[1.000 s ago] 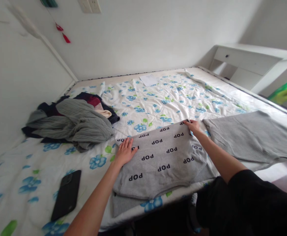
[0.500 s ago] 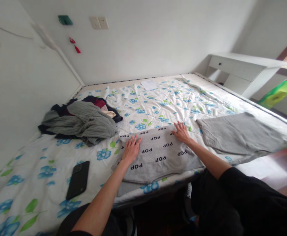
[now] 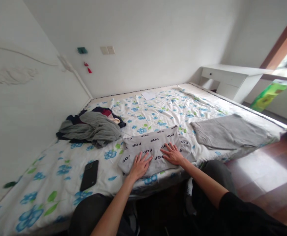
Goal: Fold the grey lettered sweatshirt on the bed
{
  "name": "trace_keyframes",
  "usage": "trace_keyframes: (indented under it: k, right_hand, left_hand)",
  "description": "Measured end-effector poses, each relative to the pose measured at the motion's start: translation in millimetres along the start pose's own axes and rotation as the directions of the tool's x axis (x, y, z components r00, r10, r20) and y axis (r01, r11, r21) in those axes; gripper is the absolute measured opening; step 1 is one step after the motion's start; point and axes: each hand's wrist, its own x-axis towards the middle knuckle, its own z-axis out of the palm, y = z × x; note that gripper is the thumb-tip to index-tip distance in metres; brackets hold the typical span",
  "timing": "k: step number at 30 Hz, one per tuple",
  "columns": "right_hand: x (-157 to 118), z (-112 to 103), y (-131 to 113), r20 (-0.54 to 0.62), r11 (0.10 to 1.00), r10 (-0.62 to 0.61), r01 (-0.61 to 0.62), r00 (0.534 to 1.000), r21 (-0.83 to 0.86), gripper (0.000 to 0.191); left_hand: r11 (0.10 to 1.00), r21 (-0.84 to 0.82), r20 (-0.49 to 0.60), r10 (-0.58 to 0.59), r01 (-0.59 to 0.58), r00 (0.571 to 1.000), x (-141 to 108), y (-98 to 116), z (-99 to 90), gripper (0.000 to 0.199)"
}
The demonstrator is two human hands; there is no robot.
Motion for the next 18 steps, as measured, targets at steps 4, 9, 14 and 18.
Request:
trace_keyframes:
  k: [4, 9, 14, 18]
  right_hand:
    - [-29.1, -9.9, -11.0, 0.123, 0.986, -0.165, 0.161, 0.979, 0.043, 0.063]
    - [-64.5, -14.6, -26.9, 0.198, 0.941, -0.327, 0.298, 0.924, 0.161, 0.071]
    - [-96.0, -28.5, -13.9, 0.241, 0.899, -0.416, 0.355, 0.877, 0.257, 0.071]
    - [-102.4, -53.2, 25.1, 0.218, 0.889, -0.365, 0.268, 0.905, 0.372, 0.05]
  left_hand:
    - [0.992, -0.063, 0.091, 0.116, -0.111, 0.989, -15.5, 20.5, -0.7, 0.073]
    - [0.972, -0.186, 0.145, 0.169, -0.141, 0.975, -37.8, 48.3, 4.9, 0.062]
    - [0.93, -0.34, 0.187, 0.209, -0.136, 0.96, -65.3, 52.7, -8.3, 0.055]
    - [0.855, -0.519, 0.215, 0.155, -0.022, 0.964, -84.7, 18.6, -42.9, 0.046]
